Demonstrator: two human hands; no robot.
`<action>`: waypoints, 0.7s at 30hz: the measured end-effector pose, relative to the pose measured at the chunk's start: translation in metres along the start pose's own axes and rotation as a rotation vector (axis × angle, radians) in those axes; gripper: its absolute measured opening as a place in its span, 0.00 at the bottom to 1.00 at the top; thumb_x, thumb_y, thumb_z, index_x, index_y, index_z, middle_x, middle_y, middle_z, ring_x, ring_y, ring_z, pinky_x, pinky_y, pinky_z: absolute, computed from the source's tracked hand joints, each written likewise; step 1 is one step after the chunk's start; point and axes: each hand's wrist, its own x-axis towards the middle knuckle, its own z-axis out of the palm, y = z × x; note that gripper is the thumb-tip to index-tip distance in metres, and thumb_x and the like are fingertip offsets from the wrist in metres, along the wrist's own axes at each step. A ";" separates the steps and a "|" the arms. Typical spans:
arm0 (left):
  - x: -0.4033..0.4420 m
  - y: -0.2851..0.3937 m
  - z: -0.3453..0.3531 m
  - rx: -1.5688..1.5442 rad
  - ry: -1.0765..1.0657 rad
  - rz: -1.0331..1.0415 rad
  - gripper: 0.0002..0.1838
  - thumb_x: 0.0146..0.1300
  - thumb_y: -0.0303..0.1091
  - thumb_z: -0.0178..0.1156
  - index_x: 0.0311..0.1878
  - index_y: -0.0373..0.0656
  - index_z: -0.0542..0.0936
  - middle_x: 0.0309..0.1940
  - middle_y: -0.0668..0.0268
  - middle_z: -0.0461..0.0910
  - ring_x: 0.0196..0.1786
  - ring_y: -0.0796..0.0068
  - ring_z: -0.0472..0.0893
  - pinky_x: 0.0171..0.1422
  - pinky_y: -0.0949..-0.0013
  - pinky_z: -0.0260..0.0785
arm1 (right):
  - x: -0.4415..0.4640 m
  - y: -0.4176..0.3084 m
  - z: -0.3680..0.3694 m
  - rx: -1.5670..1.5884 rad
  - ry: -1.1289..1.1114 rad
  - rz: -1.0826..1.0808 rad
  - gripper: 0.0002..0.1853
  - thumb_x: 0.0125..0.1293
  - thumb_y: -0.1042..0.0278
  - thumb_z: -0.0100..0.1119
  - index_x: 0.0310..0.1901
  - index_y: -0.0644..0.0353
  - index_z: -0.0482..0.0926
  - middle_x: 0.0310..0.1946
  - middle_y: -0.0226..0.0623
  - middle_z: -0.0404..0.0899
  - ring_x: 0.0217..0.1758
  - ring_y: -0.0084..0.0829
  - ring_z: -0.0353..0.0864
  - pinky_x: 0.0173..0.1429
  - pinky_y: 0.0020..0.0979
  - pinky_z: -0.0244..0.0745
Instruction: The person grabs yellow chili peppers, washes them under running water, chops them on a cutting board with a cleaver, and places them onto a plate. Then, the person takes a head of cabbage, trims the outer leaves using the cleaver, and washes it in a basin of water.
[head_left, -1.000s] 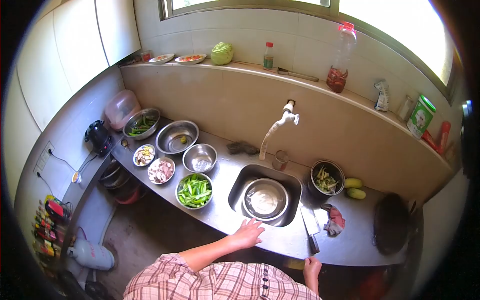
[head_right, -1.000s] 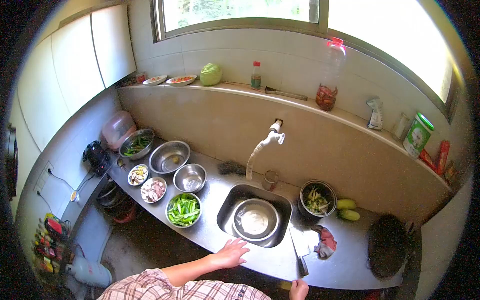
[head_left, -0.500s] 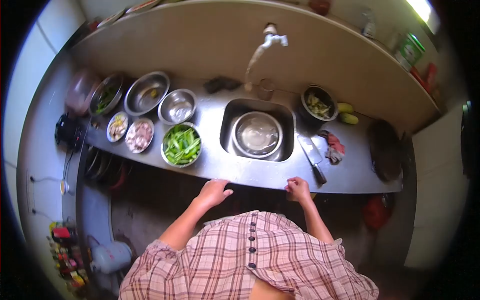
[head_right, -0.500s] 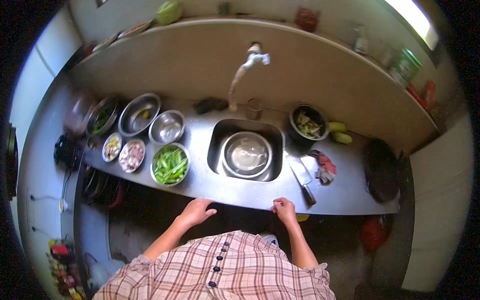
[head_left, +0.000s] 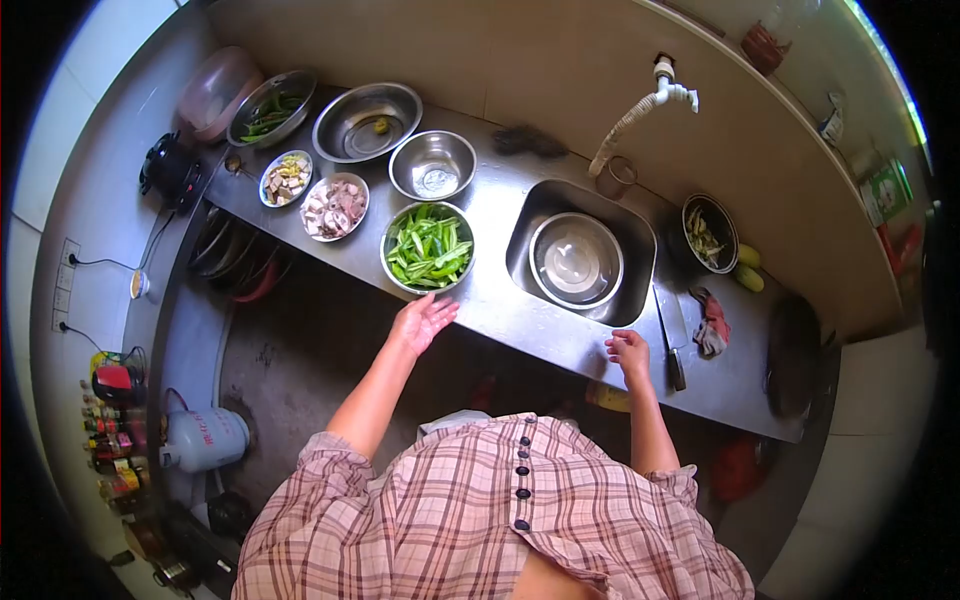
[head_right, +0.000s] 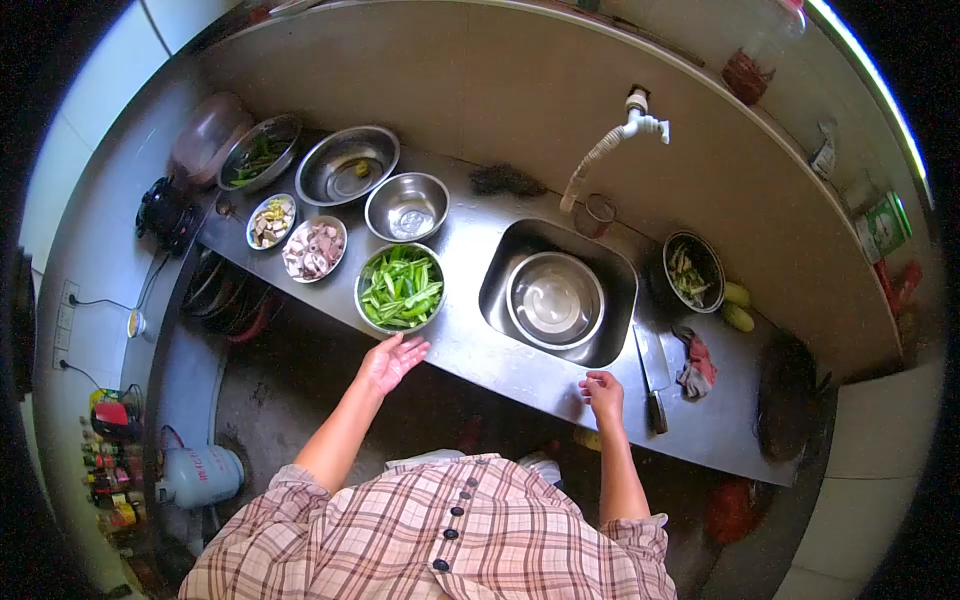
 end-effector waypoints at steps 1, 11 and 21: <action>0.007 0.005 -0.001 -0.049 0.012 -0.003 0.22 0.69 0.33 0.49 0.58 0.24 0.63 0.56 0.40 0.70 0.58 0.44 0.73 0.60 0.52 0.72 | 0.005 -0.002 0.002 -0.010 0.000 -0.007 0.09 0.64 0.74 0.53 0.45 0.64 0.76 0.32 0.37 0.82 0.28 0.24 0.78 0.29 0.25 0.73; 0.020 0.038 0.009 0.125 0.233 0.179 0.19 0.59 0.16 0.43 0.54 0.21 0.57 0.47 0.31 0.70 0.43 0.30 0.78 0.46 0.42 0.79 | 0.090 0.019 0.010 -0.505 0.185 -0.265 0.10 0.55 0.72 0.58 0.40 0.63 0.80 0.32 0.39 0.83 0.35 0.30 0.82 0.41 0.31 0.77; 0.013 0.068 0.001 0.258 0.397 0.151 0.18 0.57 0.18 0.44 0.52 0.35 0.63 0.43 0.46 0.75 0.36 0.49 0.82 0.36 0.54 0.82 | 0.171 0.017 0.021 -0.132 0.024 0.389 0.09 0.60 0.72 0.59 0.39 0.68 0.77 0.27 0.42 0.77 0.22 0.36 0.76 0.23 0.37 0.74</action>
